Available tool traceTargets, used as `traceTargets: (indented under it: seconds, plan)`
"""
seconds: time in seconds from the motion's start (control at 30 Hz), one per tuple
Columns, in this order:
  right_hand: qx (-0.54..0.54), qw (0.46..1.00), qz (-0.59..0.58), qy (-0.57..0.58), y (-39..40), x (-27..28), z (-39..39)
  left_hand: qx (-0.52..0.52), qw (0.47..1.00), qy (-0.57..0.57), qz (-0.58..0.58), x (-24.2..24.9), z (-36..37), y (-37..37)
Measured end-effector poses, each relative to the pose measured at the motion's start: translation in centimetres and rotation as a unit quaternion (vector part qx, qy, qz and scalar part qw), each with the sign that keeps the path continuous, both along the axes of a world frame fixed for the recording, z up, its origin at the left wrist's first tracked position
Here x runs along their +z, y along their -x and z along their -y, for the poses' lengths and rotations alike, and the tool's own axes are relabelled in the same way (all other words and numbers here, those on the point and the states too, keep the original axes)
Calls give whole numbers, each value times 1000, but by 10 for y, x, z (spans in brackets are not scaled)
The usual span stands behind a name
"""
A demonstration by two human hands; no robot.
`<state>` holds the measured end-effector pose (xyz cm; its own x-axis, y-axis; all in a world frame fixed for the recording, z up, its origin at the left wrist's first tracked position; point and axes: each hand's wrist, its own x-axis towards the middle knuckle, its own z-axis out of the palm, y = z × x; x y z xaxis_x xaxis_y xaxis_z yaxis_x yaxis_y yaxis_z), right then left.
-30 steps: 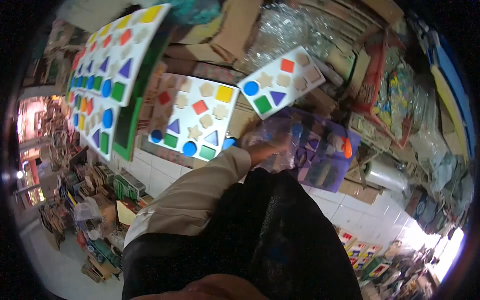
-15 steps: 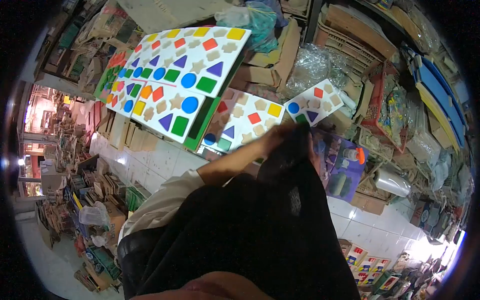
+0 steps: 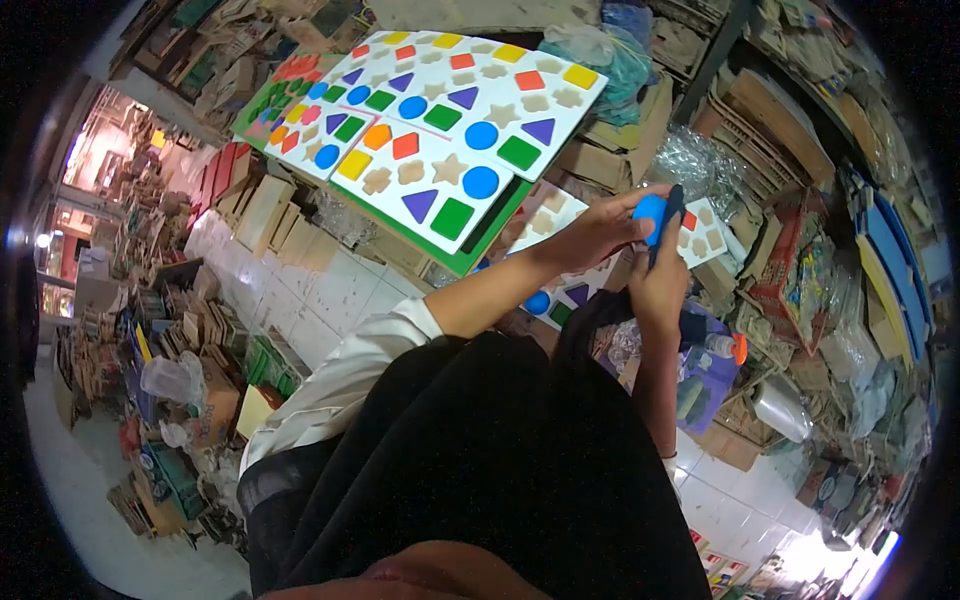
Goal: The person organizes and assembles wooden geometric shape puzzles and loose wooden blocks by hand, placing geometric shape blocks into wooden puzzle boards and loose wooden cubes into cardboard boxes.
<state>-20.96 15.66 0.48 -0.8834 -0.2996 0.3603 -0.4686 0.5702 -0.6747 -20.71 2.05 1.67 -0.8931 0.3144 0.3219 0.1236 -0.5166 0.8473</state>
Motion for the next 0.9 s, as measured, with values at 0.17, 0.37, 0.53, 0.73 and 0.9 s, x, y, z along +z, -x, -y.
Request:
traceTargets:
  seconds: [0.17,0.37,0.53,0.73,0.9]
  plan:
    - [-21,999,11,-44,-5,3,15,90,986,-108,87,6,0,-2]
    - [115,988,-103,-29,-15,-24,26,230,947,-192,112,-2,6,10]
    - [42,993,-35,-103,-21,-14,31,233,944,-189,136,-22,-10,3]
    - [-39,990,42,-130,-11,-5,28,331,943,-9,29,-21,-15,-21]
    - [43,983,-80,-159,-17,-44,32,270,946,-110,143,-28,0,-7]
